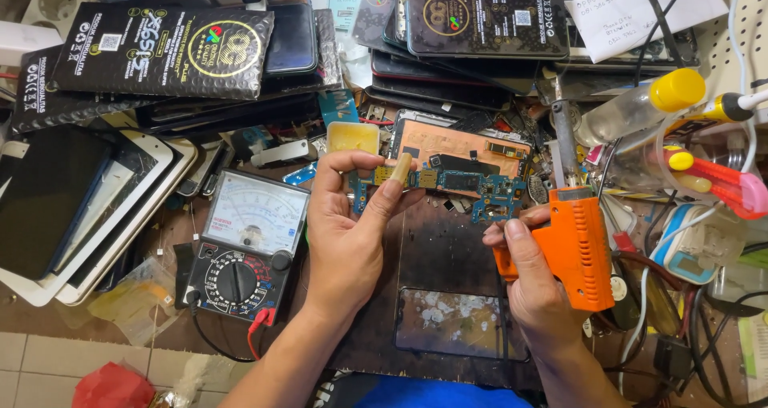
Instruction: The person uses a soldering iron to work on a small blue circuit board, applying solder to specific points. They then use a magnifying loupe to closely inspect the soldered area on the board.
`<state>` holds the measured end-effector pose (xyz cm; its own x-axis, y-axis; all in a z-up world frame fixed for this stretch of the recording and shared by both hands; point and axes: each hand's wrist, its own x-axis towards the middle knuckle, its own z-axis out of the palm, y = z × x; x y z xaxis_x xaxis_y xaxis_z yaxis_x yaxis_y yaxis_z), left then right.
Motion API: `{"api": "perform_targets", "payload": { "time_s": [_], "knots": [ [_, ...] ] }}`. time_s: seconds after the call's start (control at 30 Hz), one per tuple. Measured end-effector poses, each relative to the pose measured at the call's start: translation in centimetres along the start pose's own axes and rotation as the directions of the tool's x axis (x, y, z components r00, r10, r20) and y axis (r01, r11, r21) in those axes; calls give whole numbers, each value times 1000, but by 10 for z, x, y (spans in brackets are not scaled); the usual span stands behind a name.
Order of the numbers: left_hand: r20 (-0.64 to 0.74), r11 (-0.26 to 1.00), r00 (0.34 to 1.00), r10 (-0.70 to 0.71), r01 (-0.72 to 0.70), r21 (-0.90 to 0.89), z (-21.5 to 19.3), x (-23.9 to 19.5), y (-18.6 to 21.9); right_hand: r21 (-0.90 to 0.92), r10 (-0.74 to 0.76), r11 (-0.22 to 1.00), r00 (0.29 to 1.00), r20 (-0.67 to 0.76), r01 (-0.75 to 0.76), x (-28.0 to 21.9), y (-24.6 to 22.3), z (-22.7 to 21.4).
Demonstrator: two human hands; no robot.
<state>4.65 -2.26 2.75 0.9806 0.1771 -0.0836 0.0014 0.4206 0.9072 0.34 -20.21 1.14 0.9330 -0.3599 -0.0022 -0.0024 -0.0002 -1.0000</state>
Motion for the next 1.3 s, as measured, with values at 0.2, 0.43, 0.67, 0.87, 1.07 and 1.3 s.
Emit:
{"api": "perform_targets", "payload": {
  "time_s": [0.2,0.43,0.67,0.87,1.07,1.3],
  "knots": [
    [4,1000,1000,14,-14,0,0,-2,1,-7,21,1000,1000,-23,-21,0,0,1],
    [18,978,998,58,-60,200,-3,-5,12,103,72,992,997,-6,-71,-5,1,-9],
    [469,634,834,292,-536,558,-18,-9,35,145,147,978,988,35,-151,-19,1,-30],
    [731,357,648,215,-748,559,-19,-16,23,22,159,987,986,-42,-158,-34,10,-37],
    [734,347,637,236,-761,549,-21,-28,21,-245,-10,970,1000,-3,9,-44,-26,-30],
    [760,358,622,191,-765,536,-15,-44,18,-31,-224,975,963,-152,222,-84,-65,-85]
  ]
}}
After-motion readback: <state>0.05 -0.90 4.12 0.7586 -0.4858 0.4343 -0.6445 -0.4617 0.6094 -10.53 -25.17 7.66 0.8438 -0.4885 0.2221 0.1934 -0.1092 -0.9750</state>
